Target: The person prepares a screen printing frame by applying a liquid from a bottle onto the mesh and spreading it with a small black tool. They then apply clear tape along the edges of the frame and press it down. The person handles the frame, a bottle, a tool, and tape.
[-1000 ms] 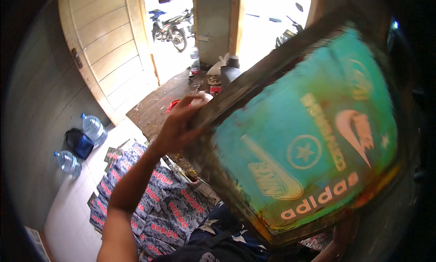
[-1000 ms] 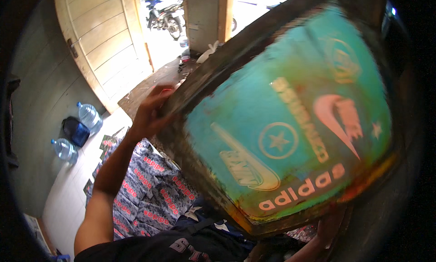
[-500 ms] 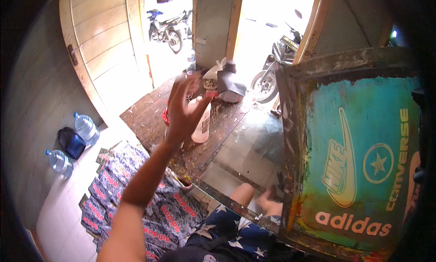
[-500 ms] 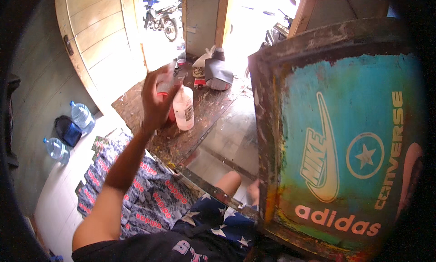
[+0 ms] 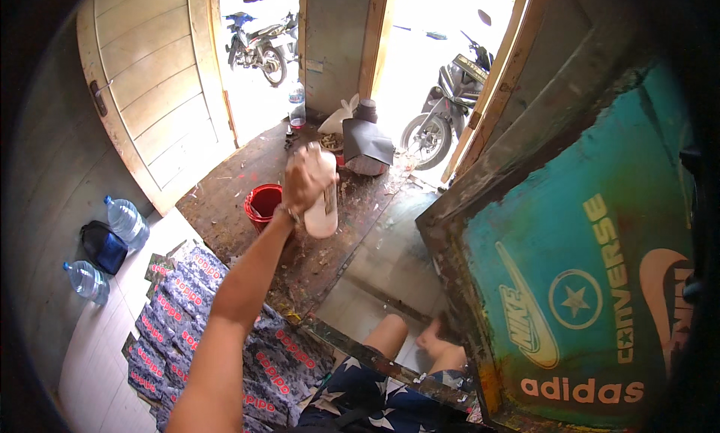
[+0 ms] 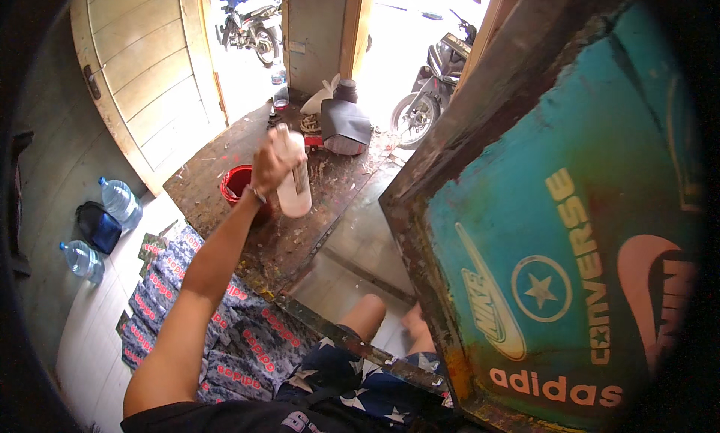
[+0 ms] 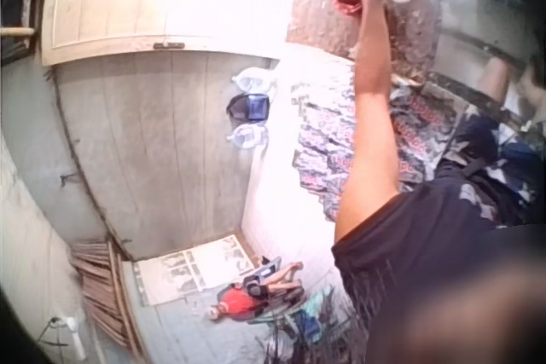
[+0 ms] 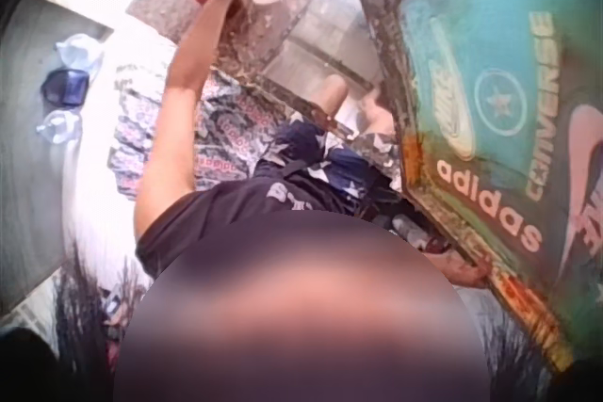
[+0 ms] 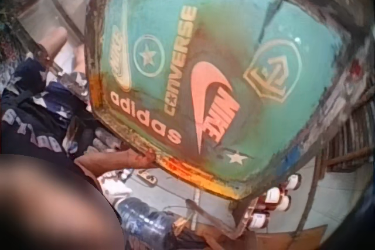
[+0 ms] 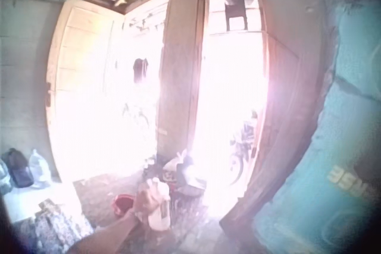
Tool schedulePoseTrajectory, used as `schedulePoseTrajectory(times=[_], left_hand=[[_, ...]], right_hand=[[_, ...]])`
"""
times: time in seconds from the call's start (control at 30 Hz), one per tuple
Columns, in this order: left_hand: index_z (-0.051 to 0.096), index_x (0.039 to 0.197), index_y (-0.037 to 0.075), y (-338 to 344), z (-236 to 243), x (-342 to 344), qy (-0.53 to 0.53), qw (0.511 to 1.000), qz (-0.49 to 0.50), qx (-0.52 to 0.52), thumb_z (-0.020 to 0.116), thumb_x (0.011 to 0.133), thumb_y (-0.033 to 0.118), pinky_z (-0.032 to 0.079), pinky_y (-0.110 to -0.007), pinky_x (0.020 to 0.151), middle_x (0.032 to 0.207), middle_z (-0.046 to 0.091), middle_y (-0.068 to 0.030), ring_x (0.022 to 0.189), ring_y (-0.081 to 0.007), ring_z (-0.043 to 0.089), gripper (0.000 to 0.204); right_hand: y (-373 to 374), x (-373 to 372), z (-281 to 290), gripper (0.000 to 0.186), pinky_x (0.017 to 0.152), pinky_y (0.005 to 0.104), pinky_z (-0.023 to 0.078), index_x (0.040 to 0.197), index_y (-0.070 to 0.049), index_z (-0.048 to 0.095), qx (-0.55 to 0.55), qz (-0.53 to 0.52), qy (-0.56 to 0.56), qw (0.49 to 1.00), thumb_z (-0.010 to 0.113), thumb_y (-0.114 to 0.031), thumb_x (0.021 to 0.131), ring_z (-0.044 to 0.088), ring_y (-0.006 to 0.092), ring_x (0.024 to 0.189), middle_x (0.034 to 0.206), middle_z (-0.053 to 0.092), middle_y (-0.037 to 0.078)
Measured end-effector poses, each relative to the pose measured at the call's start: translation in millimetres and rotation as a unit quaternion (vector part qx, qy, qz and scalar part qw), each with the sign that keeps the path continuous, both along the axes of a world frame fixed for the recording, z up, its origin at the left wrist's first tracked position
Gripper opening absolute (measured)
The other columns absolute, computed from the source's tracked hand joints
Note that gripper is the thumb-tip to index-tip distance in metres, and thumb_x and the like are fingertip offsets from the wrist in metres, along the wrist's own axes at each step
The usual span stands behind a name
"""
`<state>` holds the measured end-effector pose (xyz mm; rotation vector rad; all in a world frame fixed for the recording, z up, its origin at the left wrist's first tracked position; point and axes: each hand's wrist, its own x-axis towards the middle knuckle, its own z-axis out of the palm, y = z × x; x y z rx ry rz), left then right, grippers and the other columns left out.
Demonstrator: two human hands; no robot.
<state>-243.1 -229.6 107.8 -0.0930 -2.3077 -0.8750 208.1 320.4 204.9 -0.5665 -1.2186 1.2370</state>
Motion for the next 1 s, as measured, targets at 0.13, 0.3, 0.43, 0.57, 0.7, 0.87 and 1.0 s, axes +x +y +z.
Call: schedulePoseTrajectory(times=[0.13, 0.3, 0.43, 0.57, 0.7, 0.87, 1.0], left_hand=[[0.055, 0.125, -0.002, -24.8, 30.3, -72.5, 0.033, 0.994, 0.096, 0.034, 0.088, 0.066, 0.041, 0.055, -0.043, 0.084, 0.101, 0.07, -0.0239, 0.093, -0.037, 0.069, 0.081], [0.056, 0.118, -0.009, -52.5, 29.5, -136.8, -0.009, 0.982, 0.188, -0.033, 0.089, 0.065, 0.044, 0.056, -0.045, 0.084, 0.104, 0.067, -0.0275, 0.093, -0.0393, 0.068, 0.081], [0.051, 0.121, -0.002, -58.1, -1.5, -158.9, -0.076, 0.976, 0.202, 0.04, 0.091, 0.063, 0.041, 0.051, -0.046, 0.093, 0.113, 0.063, -0.0245, 0.107, -0.0389, 0.061, 0.083], [0.052, 0.121, -0.001, -57.2, -14.2, -167.7, -0.051, 0.983, 0.179, 0.014, 0.091, 0.062, 0.04, 0.052, -0.045, 0.093, 0.114, 0.062, -0.0229, 0.107, -0.0378, 0.062, 0.082], [0.05, 0.123, 0.003, -54.1, -16.7, -166.9, -0.002, 0.99, 0.14, -0.001, 0.092, 0.061, 0.039, 0.054, -0.047, 0.088, 0.111, 0.065, -0.0232, 0.101, -0.0393, 0.065, 0.083], [0.051, 0.124, 0.005, -52.2, -25.9, -173.3, 0.025, 0.992, 0.126, -0.016, 0.092, 0.061, 0.038, 0.055, -0.047, 0.088, 0.109, 0.066, -0.0232, 0.099, -0.0398, 0.067, 0.082], [0.049, 0.13, 0.001, -62.1, -28.6, -181.5, 0.025, 0.984, 0.171, -0.032, 0.094, 0.057, 0.042, 0.056, -0.045, 0.088, 0.111, 0.066, -0.0211, 0.098, -0.0375, 0.067, 0.095]], right_hand=[[1.8, -5.4, 2.3, 0.039, 0.089, 0.0421, 0.052, 0.113, 0.005, 0.063, 0.008, -0.016, -0.013, 1.0, 0.066, -0.006, 0.076, 0.062, 0.0291, 0.1, 0.108, 0.065, 0.019], [2.4, -15.5, 4.1, 0.038, 0.088, 0.0419, 0.053, 0.112, 0.005, 0.064, 0.009, -0.032, -0.02, 0.999, 0.066, -0.005, 0.075, 0.063, 0.029, 0.099, 0.108, 0.065, 0.019], [1.2, -19.0, 3.5, 0.038, 0.087, 0.0418, 0.053, 0.111, 0.005, 0.064, 0.013, -0.04, -0.015, 0.999, 0.066, -0.005, 0.074, 0.063, 0.0289, 0.098, 0.107, 0.065, 0.019], [-0.1, -16.4, 1.9, 0.038, 0.086, 0.0417, 0.053, 0.11, 0.005, 0.064, 0.017, -0.054, -0.03, 0.998, 0.066, -0.004, 0.074, 0.063, 0.0288, 0.098, 0.107, 0.065, 0.019], [-0.6, -15.8, -0.5, 0.037, 0.085, 0.0416, 0.054, 0.11, 0.006, 0.064, 0.02, -0.06, -0.025, 0.998, 0.066, -0.003, 0.073, 0.063, 0.0288, 0.097, 0.106, 0.065, 0.02], [-0.9, -20.2, -1.3, 0.037, 0.084, 0.0414, 0.054, 0.109, 0.006, 0.064, 0.028, -0.064, -0.034, 0.997, 0.066, -0.002, 0.072, 0.064, 0.0287, 0.096, 0.106, 0.066, 0.02], [-0.7, -16.8, -1.3, 0.037, 0.083, 0.0413, 0.054, 0.108, 0.007, 0.064, 0.034, -0.072, -0.028, 0.996, 0.066, -0.001, 0.072, 0.064, 0.0286, 0.095, 0.105, 0.066, 0.02]])
